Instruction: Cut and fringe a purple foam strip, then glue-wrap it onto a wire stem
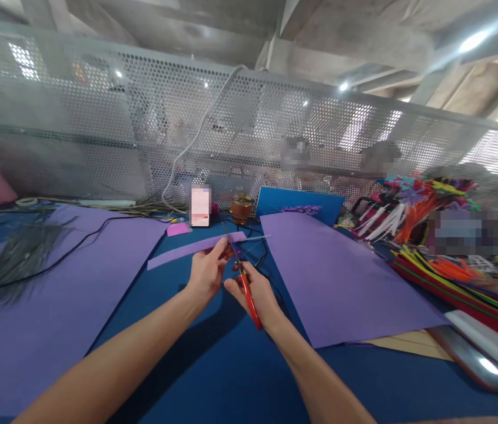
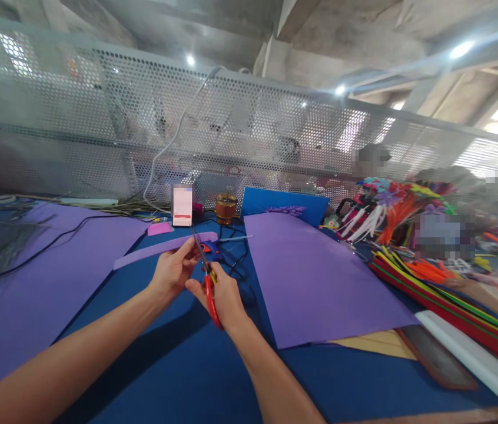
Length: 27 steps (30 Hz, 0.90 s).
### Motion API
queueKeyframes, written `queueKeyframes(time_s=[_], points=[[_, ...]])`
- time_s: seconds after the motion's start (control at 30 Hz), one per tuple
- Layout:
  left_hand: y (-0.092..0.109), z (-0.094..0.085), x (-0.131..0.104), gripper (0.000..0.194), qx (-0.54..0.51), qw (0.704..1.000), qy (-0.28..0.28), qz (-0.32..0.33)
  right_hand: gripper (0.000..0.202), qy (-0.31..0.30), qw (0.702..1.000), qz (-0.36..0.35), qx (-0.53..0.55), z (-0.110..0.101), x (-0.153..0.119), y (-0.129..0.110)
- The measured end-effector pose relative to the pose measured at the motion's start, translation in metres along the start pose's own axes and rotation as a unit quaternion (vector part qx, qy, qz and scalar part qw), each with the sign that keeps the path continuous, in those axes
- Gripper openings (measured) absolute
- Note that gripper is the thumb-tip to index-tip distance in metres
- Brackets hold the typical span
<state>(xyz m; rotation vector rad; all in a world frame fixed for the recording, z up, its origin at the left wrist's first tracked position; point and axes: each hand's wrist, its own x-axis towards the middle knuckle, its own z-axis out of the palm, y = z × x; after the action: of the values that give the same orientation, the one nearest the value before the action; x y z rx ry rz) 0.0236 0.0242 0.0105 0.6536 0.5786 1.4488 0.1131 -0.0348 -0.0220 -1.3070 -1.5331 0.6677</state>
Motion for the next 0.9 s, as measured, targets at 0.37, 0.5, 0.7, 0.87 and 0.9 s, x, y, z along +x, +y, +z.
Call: queueKeyframes(time_s=[0.37,0.5,0.7,0.87,0.9], points=[[0.0002,-0.0014,-0.0049,0.027,0.032,0.999,-0.009,-0.025,0.026,0.027,0.999,-0.01,-0.017,0.0016,0.0002,-0.0033],[-0.0016,-0.0021,-0.0062,0.03,0.044,0.999,-0.003,-0.032,0.027,0.035,0.999,-0.005,-0.013,0.0012,0.0009,-0.0012],[-0.0011,-0.001,-0.0075,0.033,0.045,0.998,0.003,-0.036,0.028,0.045,0.998,0.006,0.03,0.0031,0.0008,-0.0041],[-0.0024,-0.0011,-0.0074,0.031,0.039,0.999,-0.002,-0.022,0.035,0.038,0.997,0.025,0.061,0.0032,0.0007,-0.0075],[-0.0029,-0.0016,-0.0069,0.03,0.037,0.999,-0.005,-0.021,0.036,0.037,0.997,0.029,0.066,0.0032,0.001,-0.0074]])
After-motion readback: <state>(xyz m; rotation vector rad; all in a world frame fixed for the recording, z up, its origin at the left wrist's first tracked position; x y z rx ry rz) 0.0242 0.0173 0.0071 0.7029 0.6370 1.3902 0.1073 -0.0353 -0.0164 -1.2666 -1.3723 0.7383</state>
